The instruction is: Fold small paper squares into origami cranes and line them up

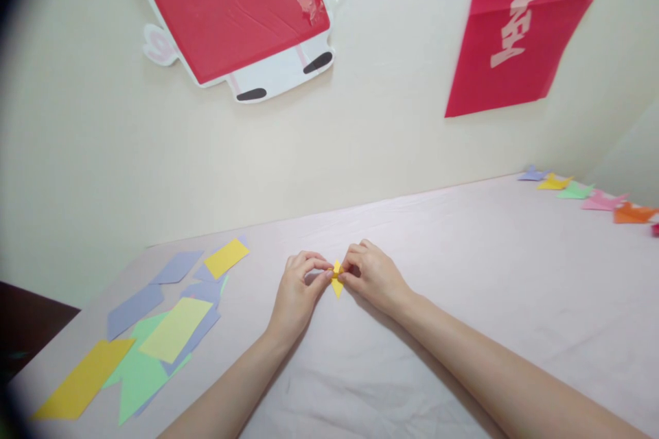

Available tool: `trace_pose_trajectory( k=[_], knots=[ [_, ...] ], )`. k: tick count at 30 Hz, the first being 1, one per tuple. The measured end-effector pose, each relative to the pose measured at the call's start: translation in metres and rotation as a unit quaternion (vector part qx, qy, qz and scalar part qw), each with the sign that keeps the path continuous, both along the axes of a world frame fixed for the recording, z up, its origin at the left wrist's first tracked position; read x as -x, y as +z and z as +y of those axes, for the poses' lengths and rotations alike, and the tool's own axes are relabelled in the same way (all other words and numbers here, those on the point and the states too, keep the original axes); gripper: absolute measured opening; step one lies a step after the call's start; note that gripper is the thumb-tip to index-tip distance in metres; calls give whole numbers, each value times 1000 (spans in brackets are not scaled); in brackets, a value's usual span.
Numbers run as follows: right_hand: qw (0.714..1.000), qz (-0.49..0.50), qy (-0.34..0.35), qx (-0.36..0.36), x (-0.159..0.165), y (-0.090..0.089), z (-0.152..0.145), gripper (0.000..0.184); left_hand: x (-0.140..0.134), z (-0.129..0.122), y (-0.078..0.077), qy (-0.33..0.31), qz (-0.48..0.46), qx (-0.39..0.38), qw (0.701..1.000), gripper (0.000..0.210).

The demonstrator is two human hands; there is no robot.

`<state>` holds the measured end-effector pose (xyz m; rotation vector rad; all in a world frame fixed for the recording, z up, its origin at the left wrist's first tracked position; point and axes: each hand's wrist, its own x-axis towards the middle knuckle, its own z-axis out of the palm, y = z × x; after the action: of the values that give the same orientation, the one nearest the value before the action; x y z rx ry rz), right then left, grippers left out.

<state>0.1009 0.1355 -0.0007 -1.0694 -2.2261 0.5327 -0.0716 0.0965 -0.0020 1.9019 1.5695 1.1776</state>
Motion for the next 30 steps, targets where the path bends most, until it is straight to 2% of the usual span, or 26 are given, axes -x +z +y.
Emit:
trace_pose_trajectory(
  k=[10,14,15,17,18,20,22,24,26,29,30],
  knots=[
    [1000,-10,4,-13,2,1,0,14,-1,0,5,-11,-1,-2,1000,13],
    [1000,-3,-16,2,-3,5,-2,14,1,2,-2,-37,9,-11,999,11],
    [999,2,-31,10,-8,7,-3,13,1,3,-5,-34,2,-17,999,20],
    [997,6,-70,19,-27,13,-6,11,3,5,-9,-8,-21,-16,1000,44],
    [995,5,-93,20,-41,16,-8,11,4,6,-10,-4,-25,-8,1000,45],
    [989,0,-145,16,-81,23,-14,11,6,8,-10,-31,-9,0,999,28],
    [978,1,-208,2,-134,31,-24,14,7,9,-8,-41,21,-9,999,21],
    [940,2,-340,0,-195,41,-40,15,8,9,-5,-40,34,-13,999,22],
    [876,-16,-482,-6,-255,51,-60,14,8,10,-4,-41,47,-18,998,22],
    [781,-32,-623,-20,-331,59,-91,12,5,11,-5,-49,76,-26,996,21],
    [757,-39,-652,-17,-351,59,-99,12,4,11,-6,-52,85,-30,995,20]
  ],
)
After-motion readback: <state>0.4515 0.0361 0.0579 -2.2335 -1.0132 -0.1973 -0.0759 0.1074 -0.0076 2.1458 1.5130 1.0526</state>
